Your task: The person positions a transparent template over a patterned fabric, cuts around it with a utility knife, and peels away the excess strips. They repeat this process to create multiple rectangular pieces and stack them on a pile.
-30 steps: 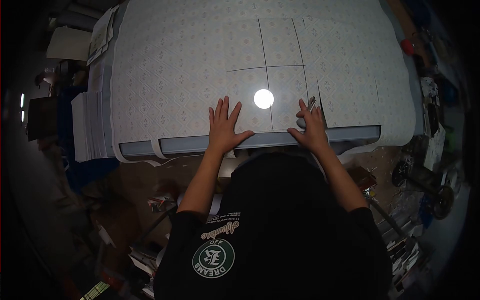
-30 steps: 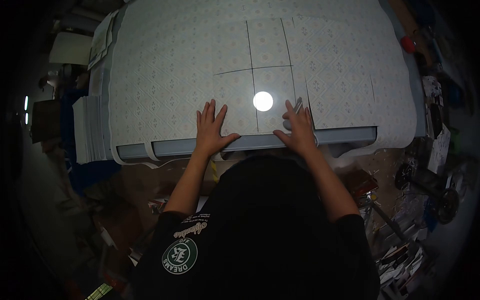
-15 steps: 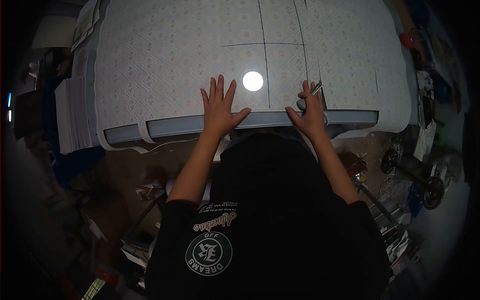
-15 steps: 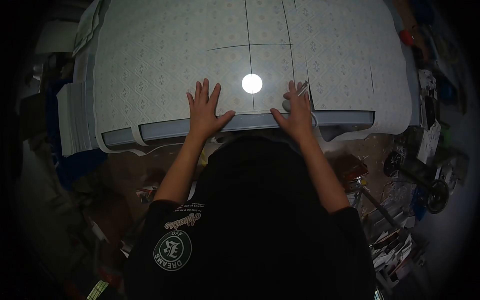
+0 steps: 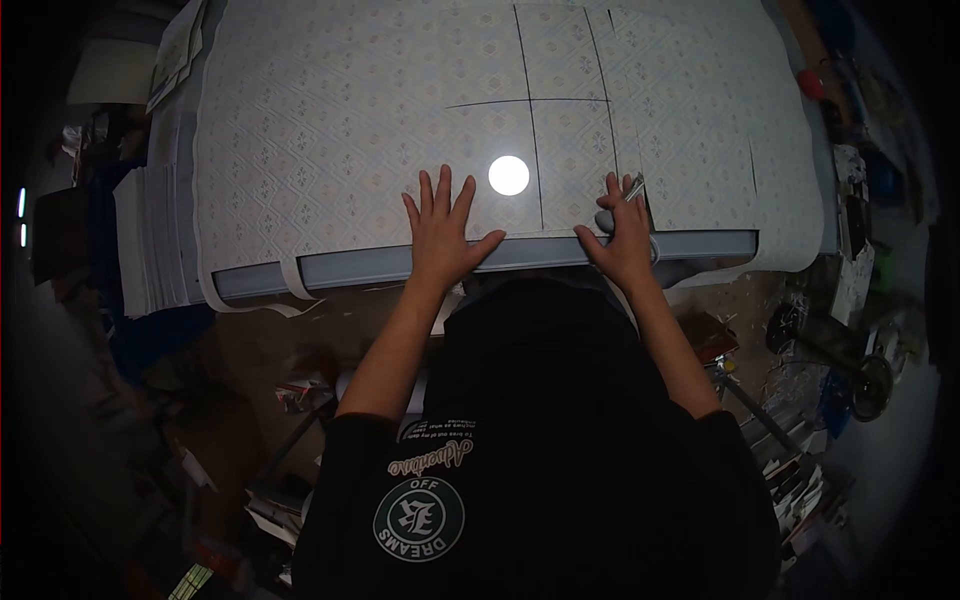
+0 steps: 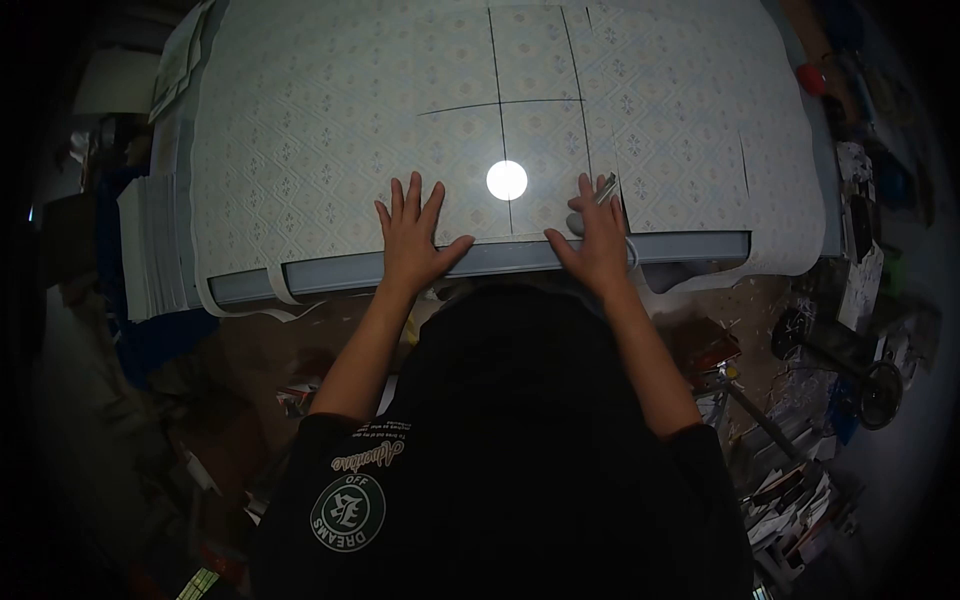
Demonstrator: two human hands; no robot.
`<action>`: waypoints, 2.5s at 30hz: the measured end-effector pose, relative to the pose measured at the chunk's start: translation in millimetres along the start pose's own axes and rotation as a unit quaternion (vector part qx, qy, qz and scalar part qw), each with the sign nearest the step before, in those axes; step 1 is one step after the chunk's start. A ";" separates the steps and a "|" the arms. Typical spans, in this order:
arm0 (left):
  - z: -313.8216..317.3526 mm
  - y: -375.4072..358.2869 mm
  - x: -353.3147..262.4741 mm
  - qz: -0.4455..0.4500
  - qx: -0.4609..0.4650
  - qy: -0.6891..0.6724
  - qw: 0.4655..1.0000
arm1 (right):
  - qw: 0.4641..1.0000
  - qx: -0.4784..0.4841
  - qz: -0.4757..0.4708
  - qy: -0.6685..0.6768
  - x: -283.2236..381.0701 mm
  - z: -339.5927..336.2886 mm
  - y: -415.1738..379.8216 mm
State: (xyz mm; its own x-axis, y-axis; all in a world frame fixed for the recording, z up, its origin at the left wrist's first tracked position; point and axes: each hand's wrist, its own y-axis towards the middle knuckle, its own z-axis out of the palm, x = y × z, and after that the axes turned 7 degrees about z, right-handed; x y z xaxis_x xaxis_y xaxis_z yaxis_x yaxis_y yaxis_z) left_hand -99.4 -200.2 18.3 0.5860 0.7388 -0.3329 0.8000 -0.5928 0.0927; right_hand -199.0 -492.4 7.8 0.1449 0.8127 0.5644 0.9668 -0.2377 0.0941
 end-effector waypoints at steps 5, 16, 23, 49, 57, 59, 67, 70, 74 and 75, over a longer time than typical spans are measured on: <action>-0.5 -1.4 0.8 0.010 -0.003 -0.005 1.000 | 1.000 -0.009 -0.010 0.012 -1.9 1.3 0.1; -0.3 -2.0 3.2 0.013 0.000 0.003 1.000 | 1.000 0.006 0.004 0.024 -2.6 -1.9 0.8; -1.6 -1.2 1.9 0.010 -0.003 -0.009 1.000 | 0.999 0.015 0.017 0.032 1.5 -4.3 0.2; 0.4 -1.6 3.5 0.007 -0.017 -0.023 1.000 | 1.000 0.002 -0.008 0.023 -2.9 -1.8 0.8; 0.5 -1.7 5.8 0.013 -0.013 -0.035 0.999 | 1.000 -0.008 -0.006 0.026 -1.9 -1.7 2.3; 0.8 -3.0 6.8 0.018 -0.013 -0.040 0.999 | 1.000 -0.007 -0.014 0.013 -2.4 -1.6 2.0; 1.5 -2.4 10.1 0.036 -0.005 -0.036 0.999 | 0.987 -0.113 0.020 0.116 18.4 -6.7 -17.0; 2.5 -2.0 8.8 0.033 0.000 -0.031 0.999 | 0.983 -0.136 0.050 0.110 5.8 -12.3 -47.5; 1.3 -1.3 8.9 0.039 -0.002 -0.020 0.999 | 0.983 -0.154 0.019 0.099 29.6 -34.7 -50.6; 0.5 -1.3 7.7 0.037 0.001 -0.019 0.999 | 0.982 -0.157 0.022 0.100 30.3 -40.6 -51.8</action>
State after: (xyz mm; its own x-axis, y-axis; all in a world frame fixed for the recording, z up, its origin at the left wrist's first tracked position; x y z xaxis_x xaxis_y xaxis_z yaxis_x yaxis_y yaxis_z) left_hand -96.0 -193.9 15.2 0.6383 0.6798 -0.3611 0.7542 -0.6461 0.1167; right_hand -253.3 -477.0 53.3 0.1100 0.6846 0.7206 0.8429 -0.4484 0.2973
